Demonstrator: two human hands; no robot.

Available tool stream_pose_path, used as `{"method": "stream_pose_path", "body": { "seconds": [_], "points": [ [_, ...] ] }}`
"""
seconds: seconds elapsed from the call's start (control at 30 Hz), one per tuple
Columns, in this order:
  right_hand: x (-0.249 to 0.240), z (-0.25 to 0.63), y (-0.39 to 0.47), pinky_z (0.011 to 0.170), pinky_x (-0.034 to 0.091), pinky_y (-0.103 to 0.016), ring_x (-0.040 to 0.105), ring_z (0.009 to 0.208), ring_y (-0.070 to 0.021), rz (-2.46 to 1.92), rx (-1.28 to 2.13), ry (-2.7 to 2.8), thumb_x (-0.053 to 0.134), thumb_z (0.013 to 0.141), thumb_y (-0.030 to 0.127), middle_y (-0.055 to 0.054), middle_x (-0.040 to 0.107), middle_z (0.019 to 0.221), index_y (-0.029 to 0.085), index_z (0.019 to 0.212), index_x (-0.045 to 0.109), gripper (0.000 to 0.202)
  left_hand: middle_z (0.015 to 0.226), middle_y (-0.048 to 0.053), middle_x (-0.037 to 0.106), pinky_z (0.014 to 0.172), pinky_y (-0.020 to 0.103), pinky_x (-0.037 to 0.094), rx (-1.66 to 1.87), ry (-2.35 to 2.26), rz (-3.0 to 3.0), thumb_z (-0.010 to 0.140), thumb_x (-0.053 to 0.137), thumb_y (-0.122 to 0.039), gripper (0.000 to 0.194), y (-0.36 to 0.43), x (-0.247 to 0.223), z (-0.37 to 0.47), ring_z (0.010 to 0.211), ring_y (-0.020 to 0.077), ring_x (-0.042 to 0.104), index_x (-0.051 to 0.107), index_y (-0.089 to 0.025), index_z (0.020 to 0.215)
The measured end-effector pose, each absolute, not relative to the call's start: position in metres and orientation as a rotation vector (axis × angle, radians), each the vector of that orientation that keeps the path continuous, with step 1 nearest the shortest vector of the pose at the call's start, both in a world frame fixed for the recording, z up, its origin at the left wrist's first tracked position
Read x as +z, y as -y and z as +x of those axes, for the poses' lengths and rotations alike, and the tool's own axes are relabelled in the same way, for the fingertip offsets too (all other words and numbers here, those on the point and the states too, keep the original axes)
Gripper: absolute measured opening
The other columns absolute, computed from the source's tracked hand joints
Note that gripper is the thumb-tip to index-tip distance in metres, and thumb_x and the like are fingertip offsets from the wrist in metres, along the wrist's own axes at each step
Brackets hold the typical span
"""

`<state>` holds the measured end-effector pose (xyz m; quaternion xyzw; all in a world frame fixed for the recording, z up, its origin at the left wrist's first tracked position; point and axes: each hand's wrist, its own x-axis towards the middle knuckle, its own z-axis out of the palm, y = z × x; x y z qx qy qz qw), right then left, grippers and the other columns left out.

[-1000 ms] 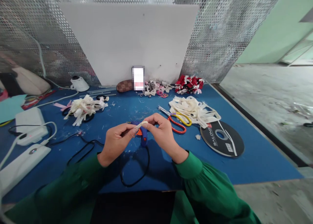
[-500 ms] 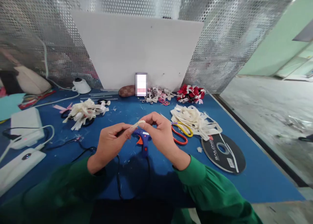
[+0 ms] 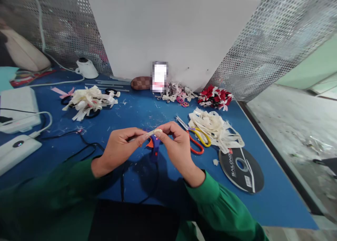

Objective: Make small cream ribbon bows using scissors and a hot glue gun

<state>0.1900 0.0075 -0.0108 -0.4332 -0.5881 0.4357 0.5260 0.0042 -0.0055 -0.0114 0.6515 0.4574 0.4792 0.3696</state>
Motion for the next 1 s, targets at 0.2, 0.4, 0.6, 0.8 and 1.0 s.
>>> {"method": "stream_pose_path", "body": {
  "seconds": [0.2, 0.4, 0.6, 0.8, 1.0],
  "points": [
    [-0.008, 0.188, 0.0, 0.069, 0.046, -0.028, 0.057, 0.072, -0.0131, -0.927, 1.14, 1.501, 0.076, 0.085, 0.025, 0.002, 0.065, 0.077, 0.022, 0.082, 0.073, 0.005, 0.071, -0.001, 0.077, 0.062, 0.019, 0.053, 1.305, -1.224, 1.701, 0.089, 0.072, -0.023, 0.01, 0.004, -0.017, 0.005, 0.064, 0.0111, 0.069, 0.081, -0.02, 0.084],
    [-0.011, 0.183, 0.0, 0.068, 0.047, -0.028, 0.059, 0.073, -0.013, -0.921, 1.101, 1.486, 0.076, 0.086, 0.02, 0.002, 0.067, 0.078, 0.024, 0.082, 0.076, 0.006, 0.072, 0.001, 0.078, 0.06, 0.02, 0.054, 1.314, -1.198, 1.576, 0.088, 0.071, -0.023, 0.012, 0.007, -0.018, 0.009, 0.064, 0.013, 0.071, 0.08, -0.018, 0.084],
    [-0.019, 0.18, 0.0, 0.071, 0.048, -0.029, 0.059, 0.076, -0.0147, -0.918, 0.93, 1.481, 0.078, 0.082, 0.013, 0.001, 0.069, 0.079, 0.028, 0.087, 0.081, 0.016, 0.074, 0.001, 0.077, 0.067, 0.021, 0.056, 1.261, -1.13, 1.605, 0.091, 0.065, -0.019, 0.015, 0.01, -0.018, 0.011, 0.068, 0.0135, 0.072, 0.08, -0.018, 0.088],
    [-0.021, 0.179, -0.002, 0.07, 0.051, -0.028, 0.062, 0.078, -0.0152, -0.974, 0.864, 1.478, 0.079, 0.08, 0.014, -0.001, 0.069, 0.081, 0.031, 0.092, 0.084, 0.022, 0.076, 0.0, 0.076, 0.069, 0.022, 0.052, 1.255, -1.134, 1.802, 0.095, 0.061, -0.02, 0.017, 0.01, -0.023, 0.008, 0.071, 0.0123, 0.07, 0.077, -0.019, 0.089],
    [-0.019, 0.184, -0.008, 0.069, 0.052, -0.029, 0.063, 0.076, -0.016, -1.008, 1.009, 1.521, 0.078, 0.081, 0.02, -0.002, 0.072, 0.084, 0.03, 0.097, 0.084, 0.02, 0.074, 0.001, 0.073, 0.066, 0.024, 0.048, 1.285, -1.125, 2.091, 0.098, 0.057, -0.02, 0.021, 0.008, -0.024, 0.004, 0.067, 0.0125, 0.066, 0.074, -0.019, 0.087]
  ]
}}
